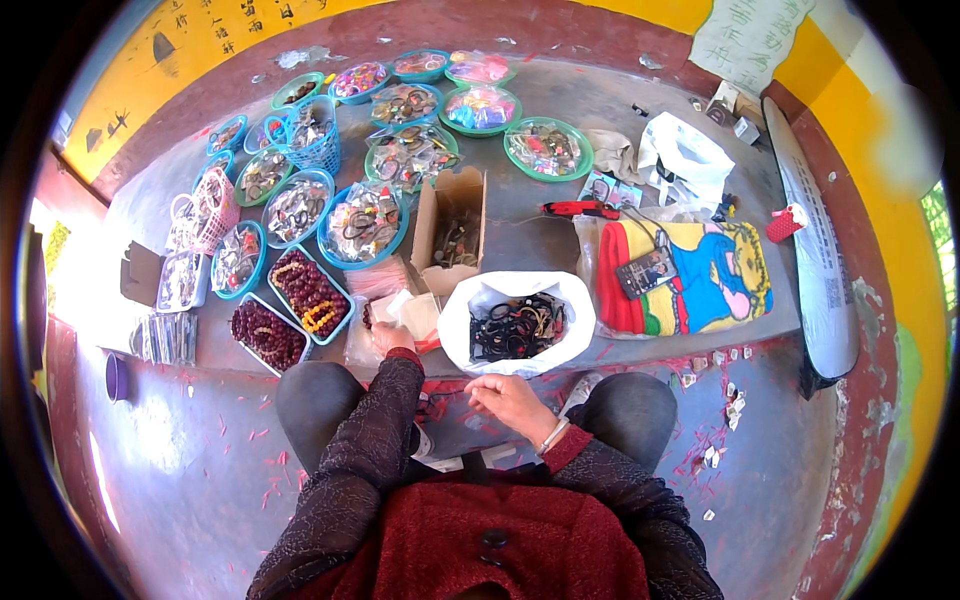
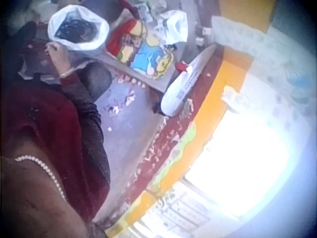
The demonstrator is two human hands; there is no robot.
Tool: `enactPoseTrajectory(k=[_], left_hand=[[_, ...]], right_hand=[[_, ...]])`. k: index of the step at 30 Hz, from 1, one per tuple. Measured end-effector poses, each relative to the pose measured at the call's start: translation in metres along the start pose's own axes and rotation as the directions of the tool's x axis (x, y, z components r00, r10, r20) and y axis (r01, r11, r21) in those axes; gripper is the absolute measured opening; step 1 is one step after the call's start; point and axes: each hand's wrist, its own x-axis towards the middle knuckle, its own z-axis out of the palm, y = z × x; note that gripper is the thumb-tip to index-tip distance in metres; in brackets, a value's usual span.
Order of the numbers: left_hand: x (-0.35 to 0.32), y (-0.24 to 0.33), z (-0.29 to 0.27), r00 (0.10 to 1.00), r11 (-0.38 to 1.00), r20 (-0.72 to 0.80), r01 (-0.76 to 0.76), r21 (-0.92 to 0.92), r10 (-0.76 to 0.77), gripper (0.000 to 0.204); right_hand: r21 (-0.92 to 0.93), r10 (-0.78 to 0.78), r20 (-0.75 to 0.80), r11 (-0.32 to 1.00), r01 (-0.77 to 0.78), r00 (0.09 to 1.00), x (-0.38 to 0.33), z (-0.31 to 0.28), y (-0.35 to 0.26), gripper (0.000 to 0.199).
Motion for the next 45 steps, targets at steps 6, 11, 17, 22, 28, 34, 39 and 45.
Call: enactPoseTrajectory(k=[6, 11, 17, 22, 28, 34, 39, 45], left_hand=[[-0.005, 0.009, -0.010, 1.000, 0.997, 0.015, 0.017, 0.081, -0.018, 0.034], [-0.002, 0.004, 0.003, 0.995, 0.998, 0.098, -0.041, 0.052, 0.036, 0.036], [0.003, -0.002, 0.021, 0.977, 0.992, 0.174, -0.126, -0.003, 0.124, 0.028], [0.001, -0.004, 0.032, 0.964, 0.981, 0.217, -0.118, -0.155, 0.150, 0.025], [-0.005, -0.002, 0.046, 0.991, 0.986, 0.079, -0.095, -0.139, 0.106, 0.028], [0.005, -0.013, 0.055, 0.966, 0.985, 0.198, -0.157, -0.075, 0.169, 0.027], [0.015, -0.017, 0.042, 0.953, 0.941, 0.234, -0.111, -0.320, 0.193, 0.026], [0.029, -0.009, -0.002, 0.984, 0.958, 0.115, -0.100, -0.268, 0.135, 0.025]], right_hand=[[0.000, -0.006, -0.003, 1.000, 0.006, 1.000, -0.001, -0.003, 0.007, 0.024], [-0.016, 0.006, -0.001, 1.000, -0.006, 1.000, 0.000, -0.002, 0.005, 0.024], [-0.022, -0.020, 0.020, 1.000, 0.021, 1.000, 0.004, -0.003, 0.011, 0.024], [-0.035, 0.002, 0.020, 0.999, -0.001, 1.000, 0.003, -0.001, 0.008, 0.023], [-0.038, 0.012, 0.019, 0.999, -0.011, 1.000, 0.002, 0.000, 0.001, 0.024], [-0.010, -0.006, 0.020, 1.000, 0.006, 1.000, 0.003, -0.002, 0.009, 0.024], [-0.026, -0.011, 0.023, 1.000, 0.012, 1.000, 0.004, 0.000, 0.008, 0.023], [-0.054, -0.034, 0.025, 0.998, 0.035, 0.999, 0.002, 0.000, 0.006, 0.023]])
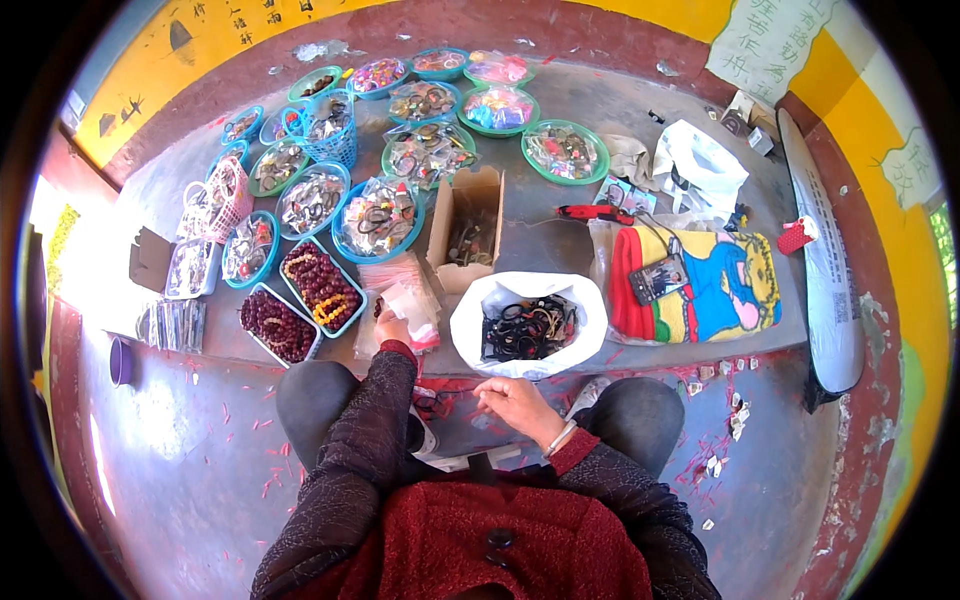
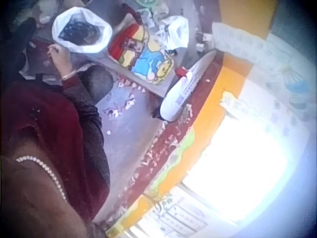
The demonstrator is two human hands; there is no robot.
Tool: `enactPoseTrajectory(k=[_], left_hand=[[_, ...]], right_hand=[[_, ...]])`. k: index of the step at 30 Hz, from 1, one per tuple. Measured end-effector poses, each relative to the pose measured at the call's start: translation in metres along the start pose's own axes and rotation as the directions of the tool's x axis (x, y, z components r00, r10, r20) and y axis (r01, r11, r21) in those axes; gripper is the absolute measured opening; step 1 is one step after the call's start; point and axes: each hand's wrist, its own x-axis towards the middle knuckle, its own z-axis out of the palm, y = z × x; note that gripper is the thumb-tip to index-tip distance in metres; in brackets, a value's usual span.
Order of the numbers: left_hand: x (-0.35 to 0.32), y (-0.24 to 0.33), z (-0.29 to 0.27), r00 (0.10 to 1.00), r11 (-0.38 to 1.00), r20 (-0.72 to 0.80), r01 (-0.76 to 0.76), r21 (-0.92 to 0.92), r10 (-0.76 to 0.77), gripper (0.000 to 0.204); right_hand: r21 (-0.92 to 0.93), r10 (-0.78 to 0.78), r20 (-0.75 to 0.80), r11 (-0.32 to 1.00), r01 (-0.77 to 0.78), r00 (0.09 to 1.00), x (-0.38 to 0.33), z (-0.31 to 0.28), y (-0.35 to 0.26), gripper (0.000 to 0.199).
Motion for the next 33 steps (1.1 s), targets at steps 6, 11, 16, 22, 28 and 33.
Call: enactPoseTrajectory(k=[6, 11, 16, 22, 28, 33], left_hand=[[0.004, -0.023, 0.003, 0.968, 0.958, -0.245, 0.010, 0.288, 0.063, 0.025], [-0.014, 0.003, -0.002, 0.951, 0.943, -0.300, 0.169, 0.285, -0.079, 0.024], [-0.007, 0.006, -0.002, 0.887, 0.918, -0.343, 0.372, 0.135, -0.309, 0.035], [0.018, -0.033, 0.015, 0.913, 0.875, -0.209, 0.399, 0.273, -0.351, 0.041], [0.029, -0.047, 0.016, 0.953, 0.933, 0.180, 0.181, 0.311, -0.245, 0.029], [0.024, -0.046, 0.025, 0.933, 0.966, 0.302, 0.236, -0.105, -0.195, 0.020]], right_hand=[[-0.021, -0.001, 0.005, 1.000, 0.001, 1.000, 0.004, -0.001, 0.009, 0.024], [-0.036, 0.000, 0.009, 0.999, 0.000, 1.000, 0.002, 0.001, 0.005, 0.024], [-0.022, 0.013, 0.023, 1.000, -0.013, 1.000, 0.003, 0.002, 0.003, 0.023], [-0.014, 0.022, 0.026, 1.000, -0.022, 0.999, 0.004, 0.003, 0.008, 0.023], [-0.057, 0.000, 0.017, 0.998, 0.001, 1.000, 0.004, 0.001, 0.007, 0.025], [-0.054, 0.005, 0.017, 0.999, -0.004, 1.000, 0.004, 0.000, 0.008, 0.025]])
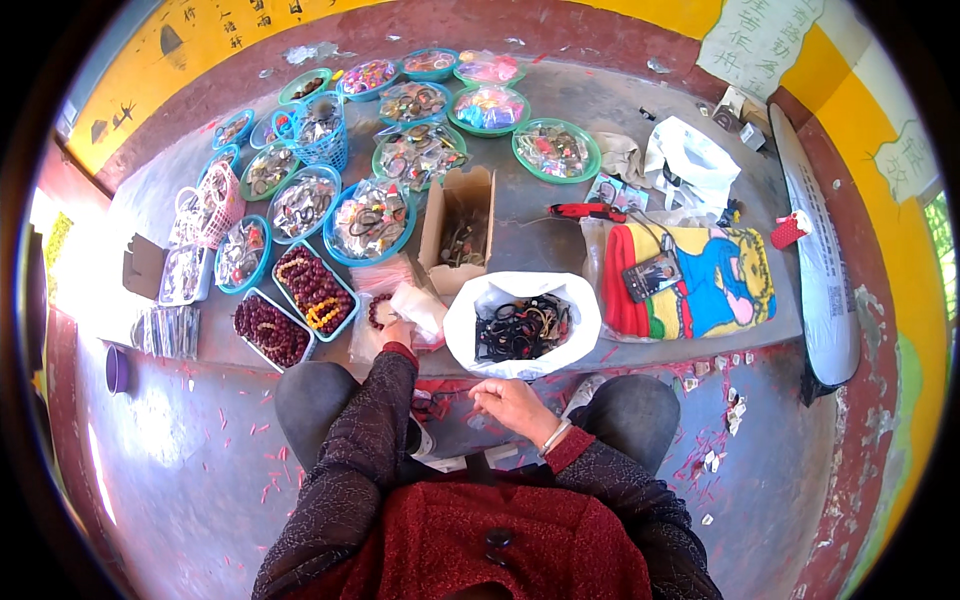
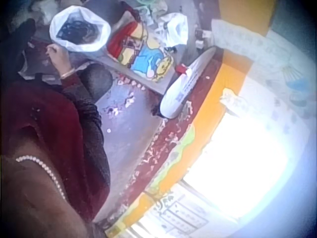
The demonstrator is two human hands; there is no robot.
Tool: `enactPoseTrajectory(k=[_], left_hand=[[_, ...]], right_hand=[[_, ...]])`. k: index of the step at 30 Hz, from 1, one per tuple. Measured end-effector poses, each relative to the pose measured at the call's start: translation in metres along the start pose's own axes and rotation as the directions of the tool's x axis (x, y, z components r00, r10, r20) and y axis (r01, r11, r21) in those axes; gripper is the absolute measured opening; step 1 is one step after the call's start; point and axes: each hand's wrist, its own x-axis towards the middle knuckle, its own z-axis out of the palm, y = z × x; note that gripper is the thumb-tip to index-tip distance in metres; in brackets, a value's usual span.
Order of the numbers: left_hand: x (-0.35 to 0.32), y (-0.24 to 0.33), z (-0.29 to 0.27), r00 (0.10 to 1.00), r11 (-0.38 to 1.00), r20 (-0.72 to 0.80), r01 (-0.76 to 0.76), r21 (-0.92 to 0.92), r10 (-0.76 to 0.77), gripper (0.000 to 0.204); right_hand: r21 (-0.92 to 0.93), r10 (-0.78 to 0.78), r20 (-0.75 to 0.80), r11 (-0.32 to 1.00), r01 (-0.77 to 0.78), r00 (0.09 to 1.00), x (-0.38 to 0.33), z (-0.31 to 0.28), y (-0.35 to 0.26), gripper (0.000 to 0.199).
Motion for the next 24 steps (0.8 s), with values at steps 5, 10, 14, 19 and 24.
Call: enactPoseTrajectory(k=[5, 10, 14, 19, 24], left_hand=[[-0.011, 0.010, 0.026, 1.000, 0.929, 0.010, 0.028, -0.370, -0.027, 0.015], [-0.035, 0.041, 0.042, 0.998, 0.900, -0.020, 0.050, -0.432, -0.065, 0.019], [-0.032, 0.041, 0.050, 0.997, 0.912, 0.069, 0.060, -0.405, -0.035, 0.025], [-0.011, 0.026, 0.036, 0.989, 0.990, 0.073, -0.131, 0.052, 0.127, 0.019], [-0.011, 0.040, 0.008, 0.986, 0.984, 0.000, -0.166, -0.058, 0.166, 0.019]], right_hand=[[-0.018, 0.012, 0.000, 1.000, -0.012, 1.000, -0.001, 0.000, -0.002, 0.025], [-0.009, 0.034, 0.016, 0.999, -0.034, 0.999, -0.002, -0.001, -0.004, 0.026], [-0.025, 0.020, 0.006, 0.999, -0.020, 1.000, -0.001, -0.003, -0.004, 0.026], [-0.037, 0.006, 0.007, 0.999, -0.006, 1.000, -0.002, 0.000, -0.006, 0.025], [-0.064, -0.061, -0.060, 0.996, 0.057, 0.996, 0.001, -0.002, 0.000, 0.023]])
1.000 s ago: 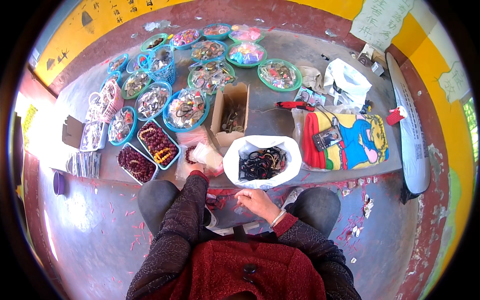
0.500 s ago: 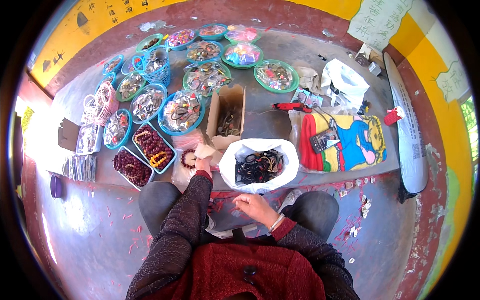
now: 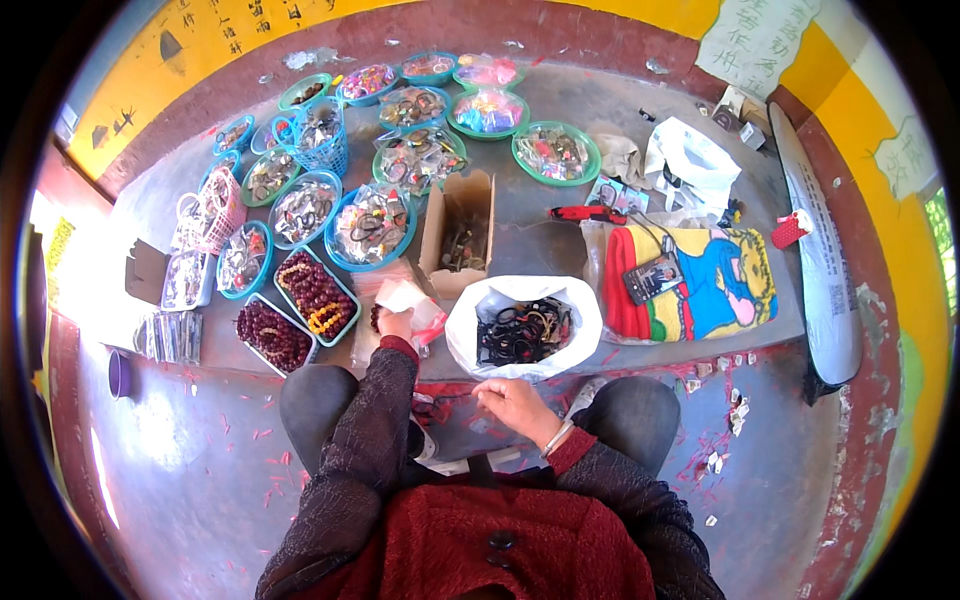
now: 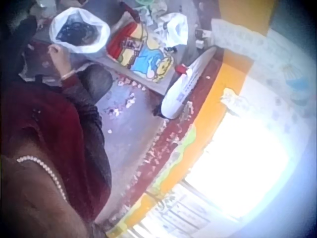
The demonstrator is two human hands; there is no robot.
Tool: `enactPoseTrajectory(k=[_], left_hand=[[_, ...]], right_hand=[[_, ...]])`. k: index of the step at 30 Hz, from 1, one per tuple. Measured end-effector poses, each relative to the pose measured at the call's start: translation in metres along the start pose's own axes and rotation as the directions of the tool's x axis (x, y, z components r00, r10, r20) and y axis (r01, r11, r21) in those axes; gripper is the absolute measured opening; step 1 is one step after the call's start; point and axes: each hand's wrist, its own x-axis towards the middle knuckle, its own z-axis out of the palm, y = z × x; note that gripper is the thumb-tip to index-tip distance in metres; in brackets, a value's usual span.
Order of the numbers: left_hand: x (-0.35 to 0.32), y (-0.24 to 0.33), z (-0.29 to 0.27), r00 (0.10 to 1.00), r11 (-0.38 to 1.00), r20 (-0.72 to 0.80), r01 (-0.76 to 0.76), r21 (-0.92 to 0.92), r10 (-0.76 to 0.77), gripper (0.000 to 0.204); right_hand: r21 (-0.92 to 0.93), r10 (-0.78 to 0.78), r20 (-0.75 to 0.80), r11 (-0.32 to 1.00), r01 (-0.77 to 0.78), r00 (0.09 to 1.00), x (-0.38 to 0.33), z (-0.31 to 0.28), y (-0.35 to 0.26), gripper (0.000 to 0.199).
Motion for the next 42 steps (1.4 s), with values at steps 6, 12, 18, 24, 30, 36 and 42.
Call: enactPoseTrajectory(k=[6, 12, 18, 24, 30, 36, 42], left_hand=[[-0.146, 0.141, -0.037, 0.888, 0.779, 0.458, 0.265, -0.569, 0.032, 0.029], [-0.262, 0.145, -0.068, 0.650, 0.706, 0.756, 0.575, -0.414, -0.086, 0.036], [-0.292, 0.118, -0.084, 0.577, 0.645, 0.808, 0.664, -0.378, -0.121, 0.036], [-0.289, 0.104, -0.087, 0.540, 0.633, 0.834, 0.686, -0.359, -0.112, 0.037], [-0.293, 0.112, -0.091, 0.528, 0.611, 0.847, 0.689, -0.390, -0.054, 0.036], [-0.291, 0.112, -0.090, 0.520, 0.584, 0.854, 0.694, -0.422, -0.001, 0.035], [-0.291, 0.111, -0.089, 0.560, 0.610, 0.829, 0.657, -0.444, 0.001, 0.033]], right_hand=[[0.142, -0.115, -0.338, 0.975, 0.172, 0.934, -0.001, -0.013, -0.020, 0.027], [0.392, -0.025, -0.125, 0.917, 0.073, 0.992, -0.036, 0.006, -0.054, 0.063], [0.107, -0.214, -0.026, 0.971, 0.216, 0.976, -0.042, 0.045, 0.005, 0.062], [0.084, -0.164, -0.050, 0.982, 0.168, 0.985, -0.049, 0.057, 0.002, 0.056], [0.626, 0.046, -0.009, 0.779, -0.030, 0.999, -0.054, 0.041, -0.022, 0.044], [0.674, 0.042, -0.017, 0.738, -0.020, 0.999, -0.060, 0.040, -0.039, 0.041], [0.465, 0.053, -0.077, 0.885, -0.011, 0.996, -0.064, 0.036, -0.041, 0.025]])
